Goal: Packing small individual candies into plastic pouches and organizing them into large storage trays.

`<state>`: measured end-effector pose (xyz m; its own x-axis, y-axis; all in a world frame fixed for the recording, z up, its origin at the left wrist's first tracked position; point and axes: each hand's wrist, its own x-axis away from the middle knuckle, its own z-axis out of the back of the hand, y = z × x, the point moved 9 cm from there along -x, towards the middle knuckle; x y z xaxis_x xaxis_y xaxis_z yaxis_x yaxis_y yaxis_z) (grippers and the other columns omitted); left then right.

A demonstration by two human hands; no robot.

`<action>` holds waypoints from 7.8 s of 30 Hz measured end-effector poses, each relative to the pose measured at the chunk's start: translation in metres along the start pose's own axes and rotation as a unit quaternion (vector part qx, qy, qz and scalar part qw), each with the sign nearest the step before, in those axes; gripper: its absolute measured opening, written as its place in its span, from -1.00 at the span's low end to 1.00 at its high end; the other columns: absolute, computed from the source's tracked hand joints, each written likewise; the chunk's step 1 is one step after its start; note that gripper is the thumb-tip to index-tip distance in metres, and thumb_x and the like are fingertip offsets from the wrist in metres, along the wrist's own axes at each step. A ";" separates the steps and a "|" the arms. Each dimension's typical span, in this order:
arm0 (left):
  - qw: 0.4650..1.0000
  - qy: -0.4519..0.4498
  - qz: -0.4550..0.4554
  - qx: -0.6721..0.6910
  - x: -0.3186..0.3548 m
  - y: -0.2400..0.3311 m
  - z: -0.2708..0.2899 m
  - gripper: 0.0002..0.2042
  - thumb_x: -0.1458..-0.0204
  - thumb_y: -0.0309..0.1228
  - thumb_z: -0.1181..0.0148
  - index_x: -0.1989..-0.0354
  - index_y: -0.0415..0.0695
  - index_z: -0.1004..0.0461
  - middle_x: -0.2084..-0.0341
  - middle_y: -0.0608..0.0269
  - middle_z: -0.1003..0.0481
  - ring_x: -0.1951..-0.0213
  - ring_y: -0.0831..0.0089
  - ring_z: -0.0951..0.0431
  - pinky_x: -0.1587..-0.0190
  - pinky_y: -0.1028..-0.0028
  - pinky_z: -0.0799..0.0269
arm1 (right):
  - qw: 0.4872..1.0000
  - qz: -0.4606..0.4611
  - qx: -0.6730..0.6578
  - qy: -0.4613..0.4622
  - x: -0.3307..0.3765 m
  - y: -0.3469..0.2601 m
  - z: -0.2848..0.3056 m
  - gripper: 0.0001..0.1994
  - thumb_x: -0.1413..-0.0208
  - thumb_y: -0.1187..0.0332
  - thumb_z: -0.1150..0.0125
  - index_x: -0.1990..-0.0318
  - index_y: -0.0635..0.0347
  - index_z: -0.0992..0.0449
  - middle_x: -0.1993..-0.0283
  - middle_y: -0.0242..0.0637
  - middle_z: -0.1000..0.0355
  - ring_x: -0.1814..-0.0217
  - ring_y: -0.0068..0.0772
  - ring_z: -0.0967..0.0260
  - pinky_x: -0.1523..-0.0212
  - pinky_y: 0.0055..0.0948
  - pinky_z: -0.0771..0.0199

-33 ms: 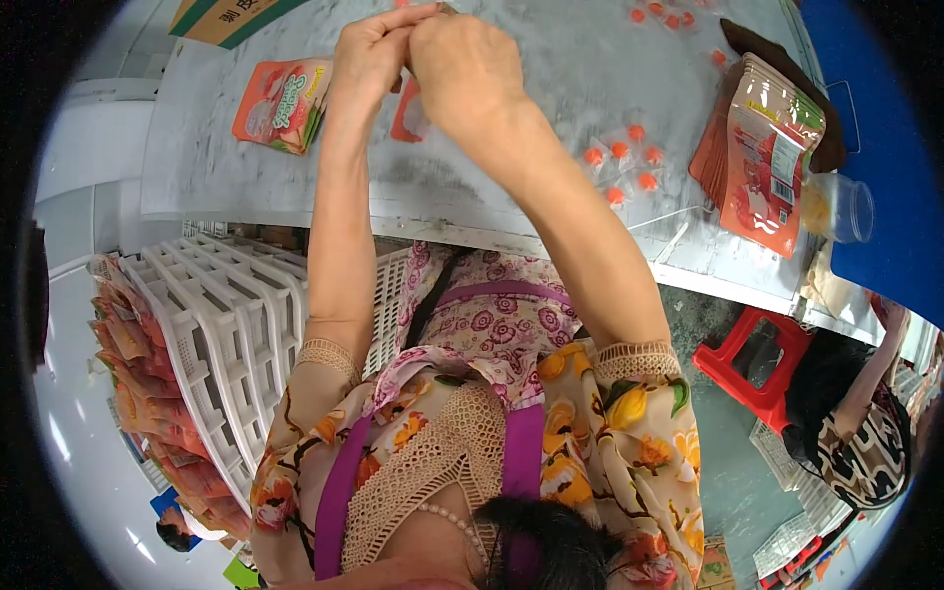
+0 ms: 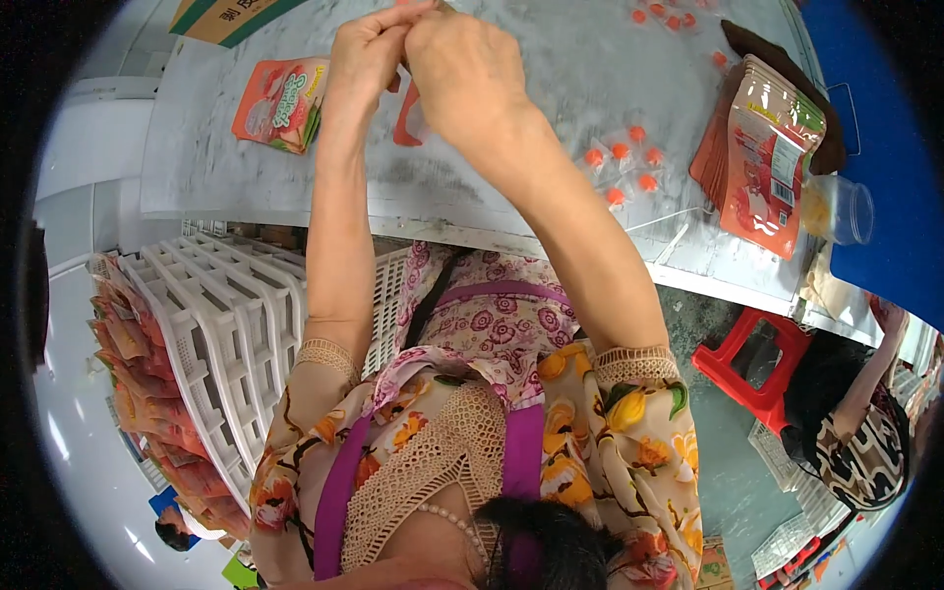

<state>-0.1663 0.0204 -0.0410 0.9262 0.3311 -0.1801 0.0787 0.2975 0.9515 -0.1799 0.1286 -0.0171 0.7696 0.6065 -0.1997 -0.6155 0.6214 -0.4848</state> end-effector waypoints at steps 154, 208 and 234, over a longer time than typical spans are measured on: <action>0.975 0.148 -0.134 0.102 0.117 0.018 0.084 -0.81 0.18 -0.38 -0.40 0.46 -0.24 -0.60 0.66 0.16 -0.54 0.66 0.60 -0.42 0.62 0.50 -0.26 | 0.936 0.311 -0.080 -0.146 0.010 -0.076 0.012 -0.70 0.13 0.42 -0.36 0.53 0.39 -0.30 0.63 -0.16 -0.10 0.58 -0.33 0.01 0.53 -0.35 -0.09; 0.591 -0.058 0.382 -0.708 0.184 0.106 0.593 -0.77 0.02 -0.39 -0.05 0.29 -0.33 -0.33 0.33 -0.26 -0.41 0.20 -0.18 -0.41 0.12 0.02 -0.24 | 0.801 0.326 -0.357 -0.353 -0.092 -0.594 -0.234 -0.76 0.09 0.28 -0.18 0.36 0.27 -0.61 0.33 0.01 -0.54 0.26 -0.03 -0.54 0.31 -0.25 -0.55; 0.699 -0.258 -0.048 -0.665 -0.021 0.075 0.295 -0.92 0.19 -0.61 -0.16 0.47 -0.24 -0.46 0.47 0.00 -0.47 0.29 0.01 -0.44 0.04 0.15 -0.24 | 0.971 0.079 0.040 0.222 -0.129 0.207 -0.011 -0.82 -0.08 0.41 -0.16 0.17 0.21 -0.58 0.22 -0.08 -0.55 0.20 -0.13 -0.52 0.19 -0.19 -0.48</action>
<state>-0.0709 -0.2278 0.1080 0.9768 -0.0129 0.2138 0.0555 0.9793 -0.1947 -0.4047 0.1740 -0.1009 0.6502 0.4349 -0.6230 -0.7299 0.5853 -0.3532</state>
